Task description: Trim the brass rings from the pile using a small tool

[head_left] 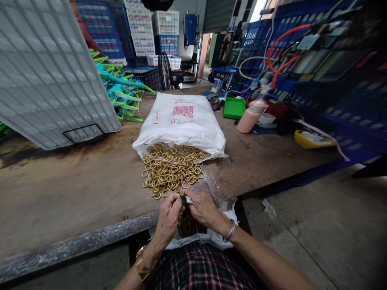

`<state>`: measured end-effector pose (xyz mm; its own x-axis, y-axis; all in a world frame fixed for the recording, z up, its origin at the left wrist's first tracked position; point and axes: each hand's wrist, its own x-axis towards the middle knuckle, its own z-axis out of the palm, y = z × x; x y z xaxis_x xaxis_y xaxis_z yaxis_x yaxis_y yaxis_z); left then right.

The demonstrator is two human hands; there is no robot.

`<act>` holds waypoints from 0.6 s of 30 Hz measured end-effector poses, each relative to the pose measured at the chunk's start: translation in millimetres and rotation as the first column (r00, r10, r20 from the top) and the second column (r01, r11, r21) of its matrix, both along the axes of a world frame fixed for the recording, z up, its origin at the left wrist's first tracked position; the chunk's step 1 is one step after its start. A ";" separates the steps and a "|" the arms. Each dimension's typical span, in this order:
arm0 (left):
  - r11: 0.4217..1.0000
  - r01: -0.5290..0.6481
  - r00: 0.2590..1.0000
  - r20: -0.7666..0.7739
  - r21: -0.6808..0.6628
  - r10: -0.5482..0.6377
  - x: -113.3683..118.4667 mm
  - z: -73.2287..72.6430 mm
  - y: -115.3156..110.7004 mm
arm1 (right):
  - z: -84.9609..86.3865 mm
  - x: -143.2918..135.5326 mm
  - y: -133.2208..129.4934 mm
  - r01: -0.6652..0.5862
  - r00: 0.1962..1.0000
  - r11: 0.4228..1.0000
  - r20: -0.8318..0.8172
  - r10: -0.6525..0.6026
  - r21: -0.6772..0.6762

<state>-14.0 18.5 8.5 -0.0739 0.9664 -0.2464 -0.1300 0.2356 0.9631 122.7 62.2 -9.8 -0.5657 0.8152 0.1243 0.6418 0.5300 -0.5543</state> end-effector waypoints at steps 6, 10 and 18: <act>0.997 -0.016 0.994 -0.102 0.071 0.024 0.2 -1.9 -1.4 | -0.7 -0.3 1.5 0.006 0.994 1.000 0.107 -0.007 0.004; 0.996 -0.016 0.990 -0.137 0.084 0.028 -1.2 -4.8 -2.0 | -1.8 -3.6 -2.6 0.036 0.983 0.999 0.180 -0.037 0.008; 0.986 0.153 0.988 0.035 -0.072 -0.151 -0.4 6.0 -39.3 | -1.3 8.7 11.2 0.222 0.921 0.975 0.326 -0.213 0.010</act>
